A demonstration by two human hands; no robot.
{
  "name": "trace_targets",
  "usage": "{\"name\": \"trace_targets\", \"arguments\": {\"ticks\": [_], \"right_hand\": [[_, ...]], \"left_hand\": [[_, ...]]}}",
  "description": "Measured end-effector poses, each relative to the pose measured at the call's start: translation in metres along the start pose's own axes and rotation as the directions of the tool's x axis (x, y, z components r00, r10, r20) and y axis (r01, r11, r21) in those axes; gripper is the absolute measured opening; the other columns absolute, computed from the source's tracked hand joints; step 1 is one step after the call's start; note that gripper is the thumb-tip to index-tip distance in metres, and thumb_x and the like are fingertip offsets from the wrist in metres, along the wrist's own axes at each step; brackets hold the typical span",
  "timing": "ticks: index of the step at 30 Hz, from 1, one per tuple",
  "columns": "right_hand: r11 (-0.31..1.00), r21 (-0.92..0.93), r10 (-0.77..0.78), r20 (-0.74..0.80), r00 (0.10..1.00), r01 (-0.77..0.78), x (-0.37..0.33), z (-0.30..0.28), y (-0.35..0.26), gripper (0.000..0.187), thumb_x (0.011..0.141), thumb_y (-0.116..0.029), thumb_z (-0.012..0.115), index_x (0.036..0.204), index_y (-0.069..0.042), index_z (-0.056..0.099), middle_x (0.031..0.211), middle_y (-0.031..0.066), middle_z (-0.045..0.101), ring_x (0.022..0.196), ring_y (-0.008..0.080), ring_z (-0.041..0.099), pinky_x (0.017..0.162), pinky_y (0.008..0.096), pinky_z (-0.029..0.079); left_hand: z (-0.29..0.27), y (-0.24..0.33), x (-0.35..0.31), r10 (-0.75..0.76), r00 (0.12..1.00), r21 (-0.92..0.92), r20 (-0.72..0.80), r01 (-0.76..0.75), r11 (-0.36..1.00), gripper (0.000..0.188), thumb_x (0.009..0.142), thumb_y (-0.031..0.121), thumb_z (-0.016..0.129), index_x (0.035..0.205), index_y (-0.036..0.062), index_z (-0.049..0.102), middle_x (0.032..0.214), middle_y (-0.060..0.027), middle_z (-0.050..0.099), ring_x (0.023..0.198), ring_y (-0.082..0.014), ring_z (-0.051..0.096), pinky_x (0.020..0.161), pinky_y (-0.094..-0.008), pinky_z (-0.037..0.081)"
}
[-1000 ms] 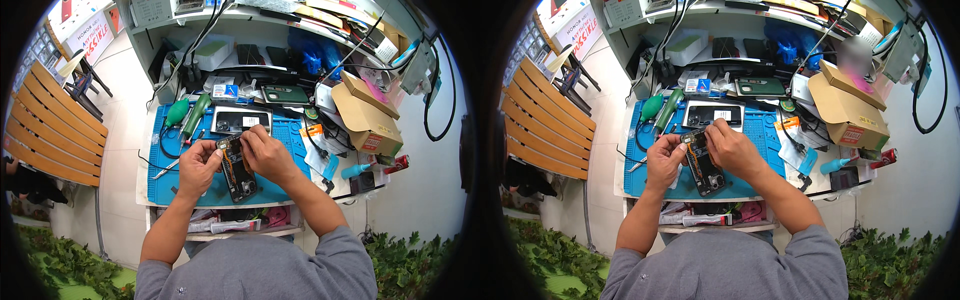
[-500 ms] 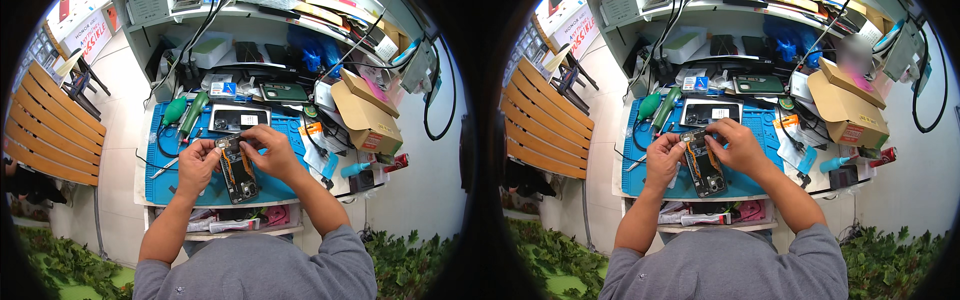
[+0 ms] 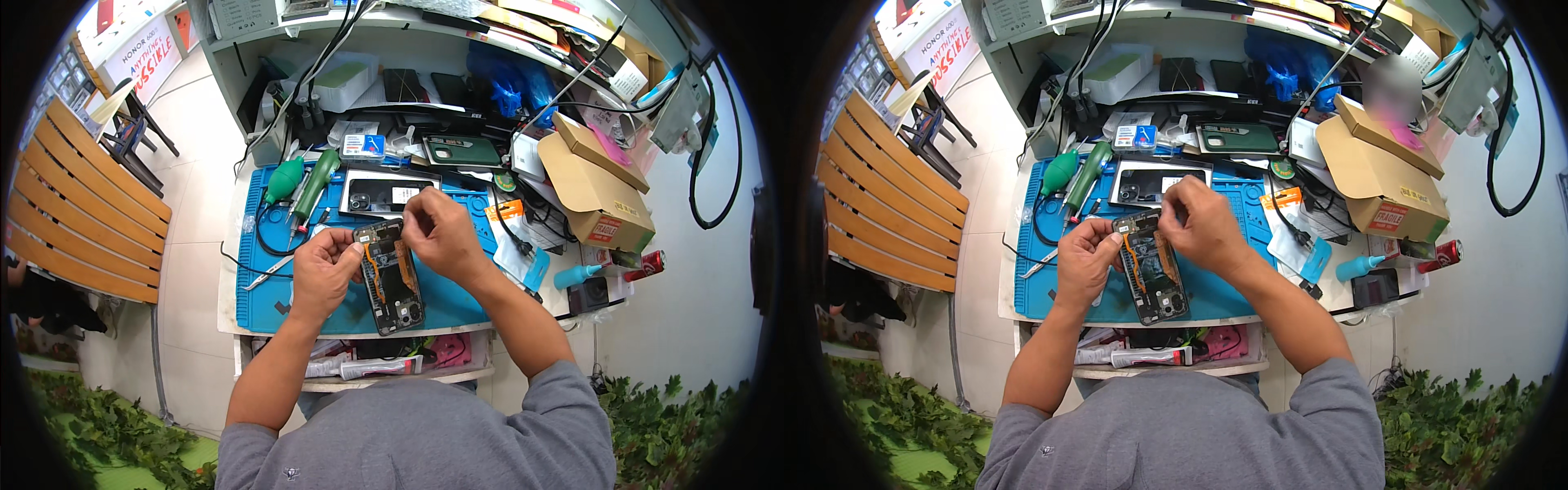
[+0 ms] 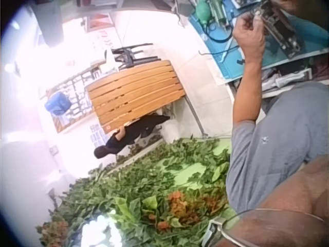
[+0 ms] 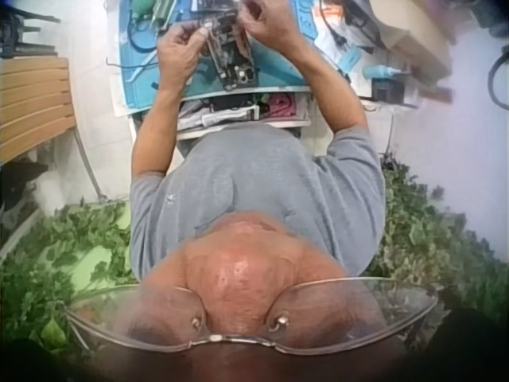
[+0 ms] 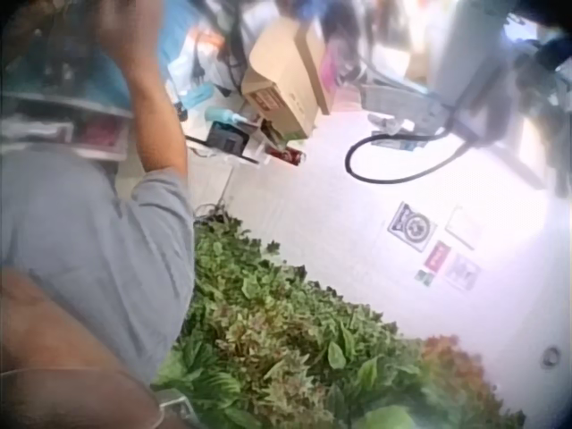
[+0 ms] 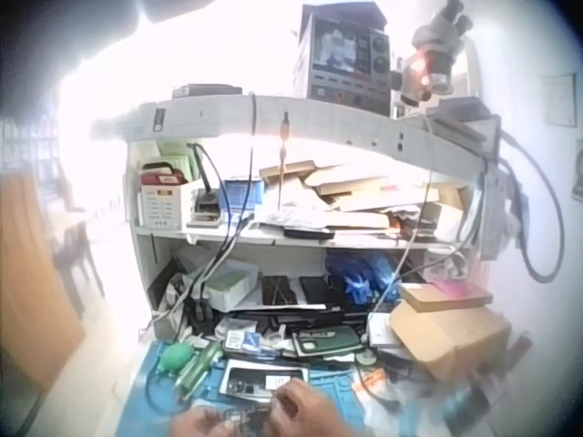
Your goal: The person peels the back cover off a mobile phone by hand, opens a drawer to retrieve a small tool, and then uses a screwdriver to remove internal screws and components.
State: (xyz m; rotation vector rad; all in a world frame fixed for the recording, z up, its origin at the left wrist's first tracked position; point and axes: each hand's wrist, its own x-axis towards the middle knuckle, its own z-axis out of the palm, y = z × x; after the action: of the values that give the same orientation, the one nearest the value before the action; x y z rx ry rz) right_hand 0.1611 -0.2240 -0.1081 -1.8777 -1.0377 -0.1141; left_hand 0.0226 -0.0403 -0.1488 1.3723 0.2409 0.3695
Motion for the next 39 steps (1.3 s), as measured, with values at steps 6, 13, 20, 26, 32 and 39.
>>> {"name": "trace_targets", "arguments": {"ticks": [6, 13, 20, 26, 32, 39], "right_hand": [[0.763, 0.512, 0.377, 0.143, 0.915, -0.394, -0.009, -0.008, 0.017, 0.014, 0.103, -0.012, 0.073, 0.101, 0.002, 0.069, 0.087, 0.0047, 0.07, 0.07, 0.0096, 0.068, 0.054, 0.0276, 0.056], [0.649, 0.638, 0.394, 0.186, 0.9, -0.416, -0.03, -0.034, 0.018, 0.016, 0.102, -0.007, 0.073, 0.106, 0.005, 0.065, 0.092, 0.0095, 0.071, 0.076, 0.0167, 0.074, 0.062, 0.0324, 0.066], [0.42, 0.773, 0.509, 0.233, 0.829, -0.475, -0.046, -0.034, 0.029, 0.029, 0.099, -0.004, 0.075, 0.123, 0.01, 0.07, 0.103, 0.0146, 0.075, 0.086, 0.0205, 0.077, 0.076, 0.0372, 0.069], [0.497, 0.716, 0.515, 0.212, 0.831, -0.491, -0.058, -0.04, 0.036, 0.022, 0.101, -0.008, 0.074, 0.117, 0.008, 0.075, 0.097, 0.0108, 0.074, 0.082, 0.0178, 0.075, 0.073, 0.0343, 0.068], [0.603, 0.54, 0.588, 0.195, 0.785, -0.587, -0.075, -0.058, 0.043, 0.021, 0.102, -0.012, 0.076, 0.108, 0.008, 0.074, 0.09, 0.0066, 0.071, 0.07, 0.0095, 0.066, 0.061, 0.0276, 0.058], [0.939, -0.185, 0.267, -0.142, 0.953, -0.291, -0.069, -0.075, 0.021, 0.026, 0.093, 0.003, 0.069, 0.119, -0.001, 0.075, 0.108, 0.0112, 0.067, 0.074, 0.0196, 0.062, 0.067, 0.0316, 0.051]], "left_hand": [[-0.002, 0.003, 0.001, -0.014, 1.0, -0.053, -0.003, 0.014, 0.998, 0.016, 0.103, 0.007, 0.071, 0.111, -0.0067, 0.07, 0.084, -0.0064, 0.075, 0.065, -0.0084, 0.067, 0.058, -0.0239, 0.055], [-0.003, 0.006, 0.002, -0.073, 0.997, -0.069, 0.033, 0.075, 0.995, 0.018, 0.103, 0.012, 0.069, 0.109, -0.005, 0.07, 0.086, -0.0066, 0.075, 0.066, -0.0096, 0.068, 0.059, -0.0239, 0.055], [-0.006, -0.002, 0.006, -0.089, 0.996, -0.105, 0.011, 0.09, 0.99, 0.018, 0.102, 0.012, 0.069, 0.108, -0.0049, 0.07, 0.086, -0.0075, 0.075, 0.062, -0.0086, 0.067, 0.054, -0.0221, 0.054], [-0.011, 0.001, 0.008, -0.154, 0.988, -0.139, 0.024, 0.156, 0.978, 0.02, 0.103, 0.013, 0.07, 0.111, -0.0051, 0.071, 0.088, -0.0075, 0.076, 0.064, -0.0094, 0.067, 0.057, -0.0239, 0.055], [-0.007, 0.002, 0.007, -0.204, 0.979, -0.166, 0.023, 0.205, 0.965, 0.02, 0.1, 0.015, 0.071, 0.109, -0.0029, 0.069, 0.086, -0.005, 0.074, 0.061, -0.007, 0.063, 0.054, -0.0227, 0.051], [-0.005, 0.0, 0.005, -0.237, 0.97, -0.172, 0.058, 0.244, 0.955, 0.02, 0.1, 0.014, 0.071, 0.111, -0.003, 0.069, 0.089, -0.0052, 0.075, 0.065, -0.0069, 0.064, 0.057, -0.0215, 0.052]]}}
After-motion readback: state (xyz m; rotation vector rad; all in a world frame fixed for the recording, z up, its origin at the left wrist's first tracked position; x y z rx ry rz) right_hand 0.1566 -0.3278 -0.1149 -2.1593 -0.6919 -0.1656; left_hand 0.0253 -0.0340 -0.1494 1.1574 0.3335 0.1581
